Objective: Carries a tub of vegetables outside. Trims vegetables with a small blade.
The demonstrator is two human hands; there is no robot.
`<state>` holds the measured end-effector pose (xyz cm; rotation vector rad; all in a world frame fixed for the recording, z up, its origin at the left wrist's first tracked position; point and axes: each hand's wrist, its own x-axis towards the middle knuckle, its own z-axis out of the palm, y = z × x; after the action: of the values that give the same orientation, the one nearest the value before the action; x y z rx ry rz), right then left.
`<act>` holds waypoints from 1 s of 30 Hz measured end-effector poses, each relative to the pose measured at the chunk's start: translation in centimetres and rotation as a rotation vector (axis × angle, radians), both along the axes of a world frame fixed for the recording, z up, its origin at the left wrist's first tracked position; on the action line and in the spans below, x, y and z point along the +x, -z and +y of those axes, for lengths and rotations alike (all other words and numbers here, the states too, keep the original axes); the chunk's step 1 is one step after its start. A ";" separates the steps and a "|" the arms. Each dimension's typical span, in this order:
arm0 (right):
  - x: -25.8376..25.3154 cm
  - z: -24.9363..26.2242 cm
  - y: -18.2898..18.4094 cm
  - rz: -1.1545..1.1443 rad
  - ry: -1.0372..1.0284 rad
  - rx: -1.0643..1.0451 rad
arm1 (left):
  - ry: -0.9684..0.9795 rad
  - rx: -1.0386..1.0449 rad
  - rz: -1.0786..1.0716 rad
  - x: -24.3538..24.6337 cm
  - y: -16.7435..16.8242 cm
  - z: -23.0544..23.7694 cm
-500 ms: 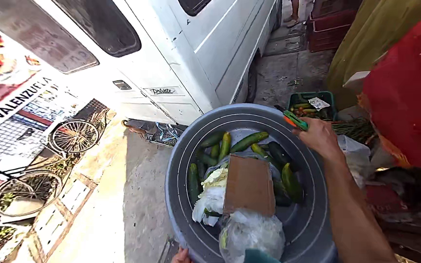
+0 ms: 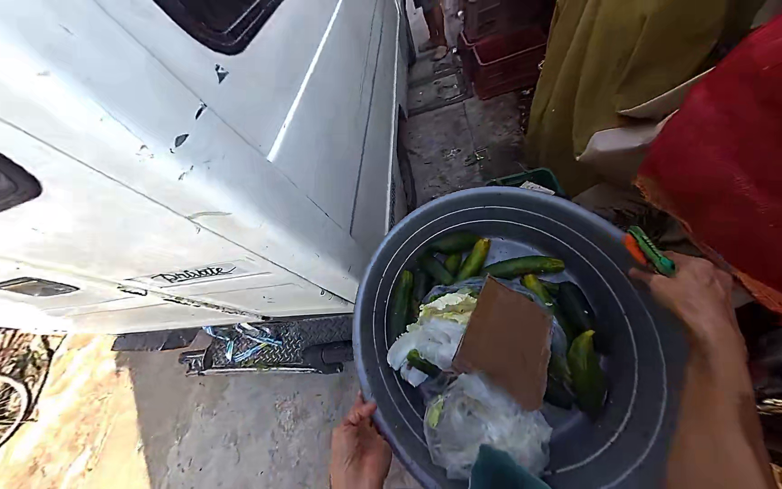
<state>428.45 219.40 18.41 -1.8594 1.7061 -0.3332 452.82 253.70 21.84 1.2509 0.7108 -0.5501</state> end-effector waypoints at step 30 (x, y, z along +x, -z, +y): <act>9.2 -23.4 1.8 0.212 0.871 0.115 | 0.714 0.132 0.196 26.9 5.6 -53.3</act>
<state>437.66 195.97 16.56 -1.0004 2.5568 -0.3637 479.68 200.35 16.20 1.5875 0.4485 -1.2384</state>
